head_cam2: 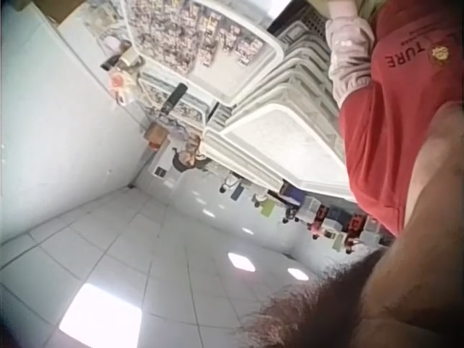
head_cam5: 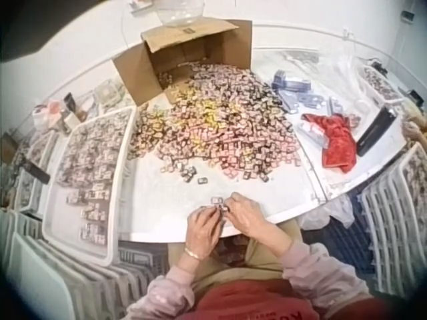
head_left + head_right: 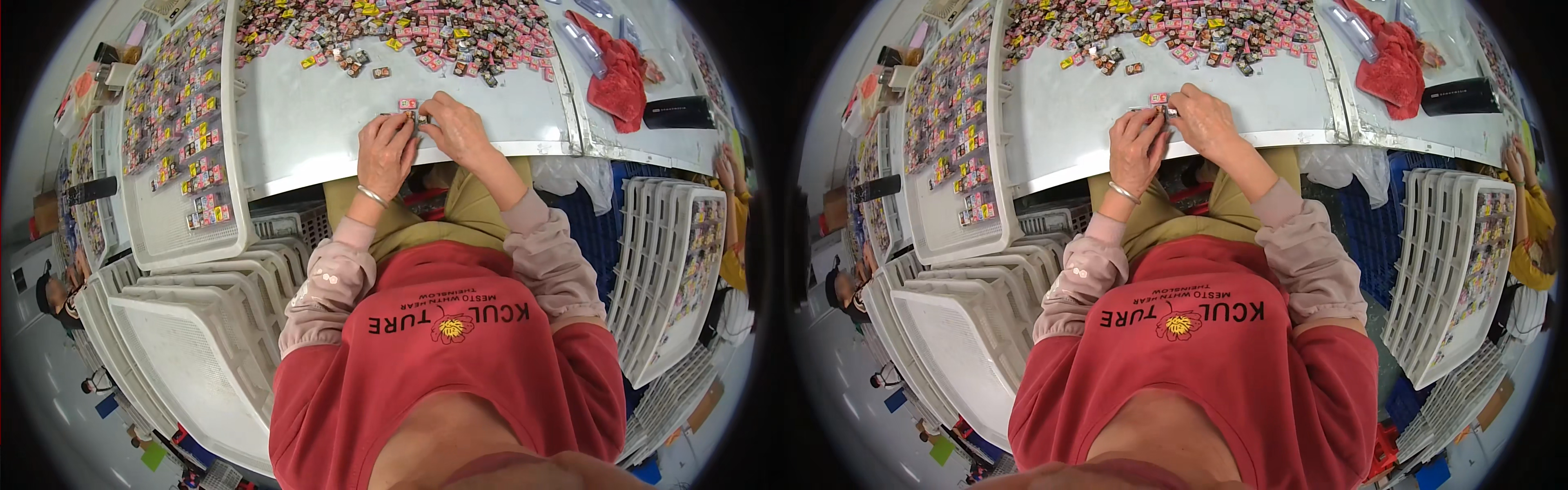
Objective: Packaging small colorful toy components into plastic sleeves and arranging them onto trays in a workshop setting.
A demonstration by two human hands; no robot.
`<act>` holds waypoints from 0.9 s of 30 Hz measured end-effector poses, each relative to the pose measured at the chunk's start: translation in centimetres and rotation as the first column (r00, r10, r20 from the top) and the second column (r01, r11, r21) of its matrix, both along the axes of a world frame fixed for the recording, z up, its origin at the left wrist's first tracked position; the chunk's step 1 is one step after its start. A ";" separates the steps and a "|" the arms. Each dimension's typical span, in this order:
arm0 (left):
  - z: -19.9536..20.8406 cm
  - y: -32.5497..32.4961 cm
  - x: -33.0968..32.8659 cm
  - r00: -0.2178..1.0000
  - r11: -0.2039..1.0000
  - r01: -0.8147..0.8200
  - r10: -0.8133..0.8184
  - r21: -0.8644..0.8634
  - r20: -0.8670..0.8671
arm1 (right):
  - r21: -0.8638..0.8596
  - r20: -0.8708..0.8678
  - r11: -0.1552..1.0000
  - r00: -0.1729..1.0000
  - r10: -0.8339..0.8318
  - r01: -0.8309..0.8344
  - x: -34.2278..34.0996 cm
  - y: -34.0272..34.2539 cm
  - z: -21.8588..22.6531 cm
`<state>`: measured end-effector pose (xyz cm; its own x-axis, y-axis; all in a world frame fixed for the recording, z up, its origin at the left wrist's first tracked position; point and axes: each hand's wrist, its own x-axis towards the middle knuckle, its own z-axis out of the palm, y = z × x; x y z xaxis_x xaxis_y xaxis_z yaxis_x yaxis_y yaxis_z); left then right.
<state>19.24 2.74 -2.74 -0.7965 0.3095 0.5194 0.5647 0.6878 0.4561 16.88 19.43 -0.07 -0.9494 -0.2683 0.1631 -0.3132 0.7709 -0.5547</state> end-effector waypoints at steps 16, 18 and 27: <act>0.5 0.0 0.1 1.000 0.999 0.001 -0.002 0.036 0.027 | -0.386 0.158 0.908 0.981 -0.112 0.166 -1.6 1.8 -0.6; 0.8 0.0 0.2 0.999 0.996 0.001 -0.005 0.086 0.052 | -0.450 0.127 0.876 0.983 -0.130 0.174 -2.0 2.3 -0.8; 0.2 -0.4 0.2 1.000 0.977 -0.021 0.024 0.214 -0.013 | -0.214 -0.041 0.951 0.970 -0.239 0.225 -4.4 7.8 -2.1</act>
<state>19.46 2.31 -2.57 -0.7937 0.1720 0.5835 0.5579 0.5881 0.5856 12.50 27.19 -2.16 -0.9669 0.0038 0.2552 -0.1804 0.6973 -0.6937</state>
